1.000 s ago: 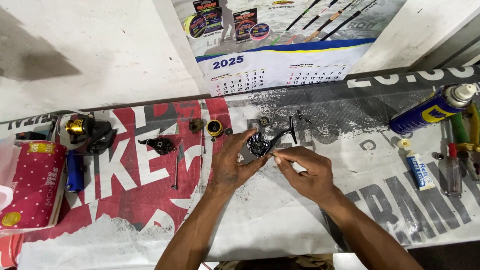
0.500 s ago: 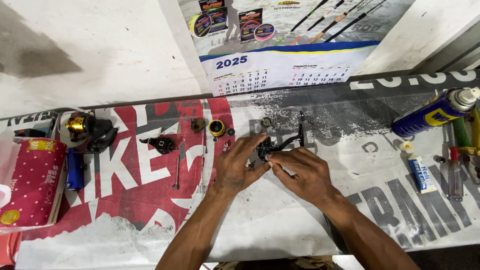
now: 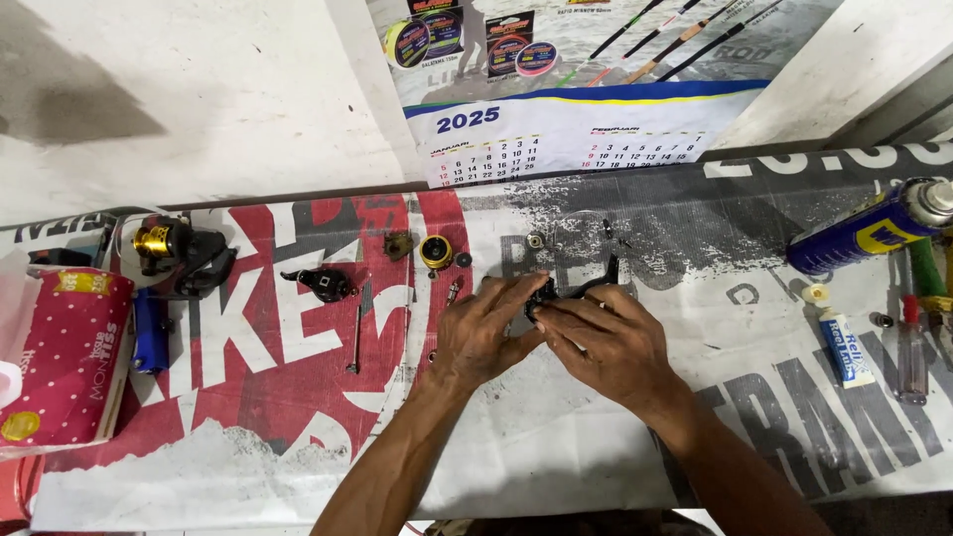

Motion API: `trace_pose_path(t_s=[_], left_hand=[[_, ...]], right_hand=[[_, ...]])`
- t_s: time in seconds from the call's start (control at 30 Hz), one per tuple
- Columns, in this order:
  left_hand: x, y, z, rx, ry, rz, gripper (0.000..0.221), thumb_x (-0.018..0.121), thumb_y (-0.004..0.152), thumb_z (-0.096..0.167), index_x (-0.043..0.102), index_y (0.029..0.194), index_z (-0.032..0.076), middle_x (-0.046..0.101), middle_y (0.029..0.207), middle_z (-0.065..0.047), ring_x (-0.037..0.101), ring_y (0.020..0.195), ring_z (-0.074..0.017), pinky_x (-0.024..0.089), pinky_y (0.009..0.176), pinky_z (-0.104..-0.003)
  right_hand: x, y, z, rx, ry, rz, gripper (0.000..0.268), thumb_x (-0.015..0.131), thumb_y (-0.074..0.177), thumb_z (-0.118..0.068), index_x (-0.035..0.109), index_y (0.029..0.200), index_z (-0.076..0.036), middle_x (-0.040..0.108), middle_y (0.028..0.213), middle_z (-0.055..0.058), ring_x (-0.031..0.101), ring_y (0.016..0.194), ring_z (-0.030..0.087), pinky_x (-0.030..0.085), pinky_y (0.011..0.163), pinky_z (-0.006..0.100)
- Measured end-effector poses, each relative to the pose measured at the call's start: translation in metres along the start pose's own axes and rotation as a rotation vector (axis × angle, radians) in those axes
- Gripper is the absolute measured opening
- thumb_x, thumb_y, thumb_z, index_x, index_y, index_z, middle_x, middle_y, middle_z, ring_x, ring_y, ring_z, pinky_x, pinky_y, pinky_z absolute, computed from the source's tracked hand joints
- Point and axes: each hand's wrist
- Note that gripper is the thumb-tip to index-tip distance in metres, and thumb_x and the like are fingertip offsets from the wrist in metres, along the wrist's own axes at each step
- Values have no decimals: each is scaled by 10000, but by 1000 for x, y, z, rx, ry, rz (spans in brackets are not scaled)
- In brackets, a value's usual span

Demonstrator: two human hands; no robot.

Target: Applying lubricant to the internal components of a fishing reel during maintenance.

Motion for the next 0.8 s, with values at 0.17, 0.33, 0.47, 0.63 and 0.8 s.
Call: trace_pose_path(t_s=[0.17, 0.33, 0.47, 0.63, 0.8], left_hand=[[0, 0, 1, -25, 19, -7, 526, 842, 766, 248, 728, 1278, 215, 723, 1001, -14, 719, 657, -215, 614, 592, -347], [-1, 1, 1, -37, 7, -2, 507, 874, 741, 242, 751, 1232, 210, 720, 982, 0, 720, 654, -202, 612, 593, -330], [-1, 1, 1, -61, -35, -13, 511, 895, 739, 271, 755, 1226, 206, 727, 979, -17, 734, 683, -235, 615, 601, -356], [-3, 6, 5, -52, -62, -4, 527, 883, 736, 228, 745, 1244, 206, 733, 979, -17, 731, 681, -222, 614, 607, -347], [-1, 4, 5, -15, -5, 15, 532, 897, 716, 236, 750, 1226, 206, 730, 968, -16, 720, 646, -216, 611, 584, -346]], right_hand=[[2, -8, 6, 35, 25, -52, 172, 741, 918, -127, 805, 1056, -207, 764, 938, 8, 675, 846, 229, 579, 745, 337], [7, -13, 8, 72, 28, -43, 175, 774, 896, -146, 803, 1058, -205, 761, 905, 7, 682, 834, 218, 593, 732, 328], [10, -18, 9, 160, 17, -11, 205, 811, 874, -184, 789, 1077, -190, 750, 805, 20, 682, 792, 203, 591, 641, 312], [7, -13, 6, 138, -11, 14, 222, 828, 837, -171, 790, 1052, -212, 737, 795, -1, 663, 805, 189, 584, 657, 292], [7, -11, 5, 131, 55, 52, 117, 817, 857, -130, 813, 943, -209, 718, 874, 21, 636, 822, 234, 585, 667, 349]])
Point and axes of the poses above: each hand's wrist, its own y-axis towards the middle knuckle, its own x-axis out of the palm, z = x × y
